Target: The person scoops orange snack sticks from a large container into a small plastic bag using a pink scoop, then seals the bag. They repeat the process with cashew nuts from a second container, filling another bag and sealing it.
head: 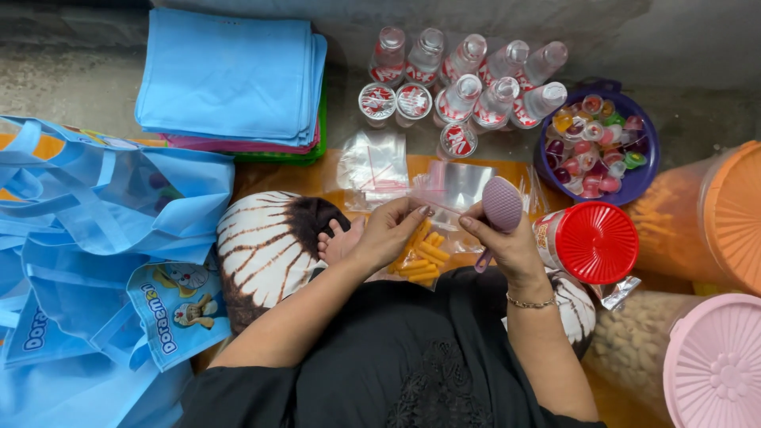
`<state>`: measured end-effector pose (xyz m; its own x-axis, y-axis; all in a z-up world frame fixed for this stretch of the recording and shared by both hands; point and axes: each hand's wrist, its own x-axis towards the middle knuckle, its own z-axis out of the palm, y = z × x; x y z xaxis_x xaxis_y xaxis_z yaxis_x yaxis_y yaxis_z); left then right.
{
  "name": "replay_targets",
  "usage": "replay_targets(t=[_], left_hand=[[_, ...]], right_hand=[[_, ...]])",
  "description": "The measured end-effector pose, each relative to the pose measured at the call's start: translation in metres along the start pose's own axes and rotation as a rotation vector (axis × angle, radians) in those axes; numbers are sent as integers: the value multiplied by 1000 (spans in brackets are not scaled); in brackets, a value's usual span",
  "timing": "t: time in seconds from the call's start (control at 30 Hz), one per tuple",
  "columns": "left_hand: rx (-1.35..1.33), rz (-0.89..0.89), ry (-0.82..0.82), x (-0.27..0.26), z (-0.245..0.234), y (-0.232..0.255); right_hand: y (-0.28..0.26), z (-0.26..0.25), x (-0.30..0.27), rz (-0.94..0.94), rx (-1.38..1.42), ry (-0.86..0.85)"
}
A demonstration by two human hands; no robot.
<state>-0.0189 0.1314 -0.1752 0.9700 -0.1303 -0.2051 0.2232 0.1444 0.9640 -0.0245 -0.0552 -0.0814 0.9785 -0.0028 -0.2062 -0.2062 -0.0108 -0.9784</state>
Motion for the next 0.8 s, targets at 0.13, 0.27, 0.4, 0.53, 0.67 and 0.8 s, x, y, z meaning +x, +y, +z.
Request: replay_targets(t=[0.13, 0.27, 0.4, 0.53, 0.67, 0.8], left_hand=[[-111, -116, 50, -7, -16, -14], [-204, -241, 103, -1, -29, -53], [-186, -118, 66, -6, -30, -23], [-136, -109, 77, 7, -32, -56], [-175, -137, 80, 6, -29, -47], [-252, -214, 69, 3, -31, -39]], right_hand=[[43, 2, 14, 64, -37, -5], [93, 6, 27, 102, -53, -15], [112, 11, 29, 126, -30, -26], [81, 18, 24, 165, 2, -83], [103, 9, 39, 218, -2, -129], [127, 2, 49, 215, -28, -110]])
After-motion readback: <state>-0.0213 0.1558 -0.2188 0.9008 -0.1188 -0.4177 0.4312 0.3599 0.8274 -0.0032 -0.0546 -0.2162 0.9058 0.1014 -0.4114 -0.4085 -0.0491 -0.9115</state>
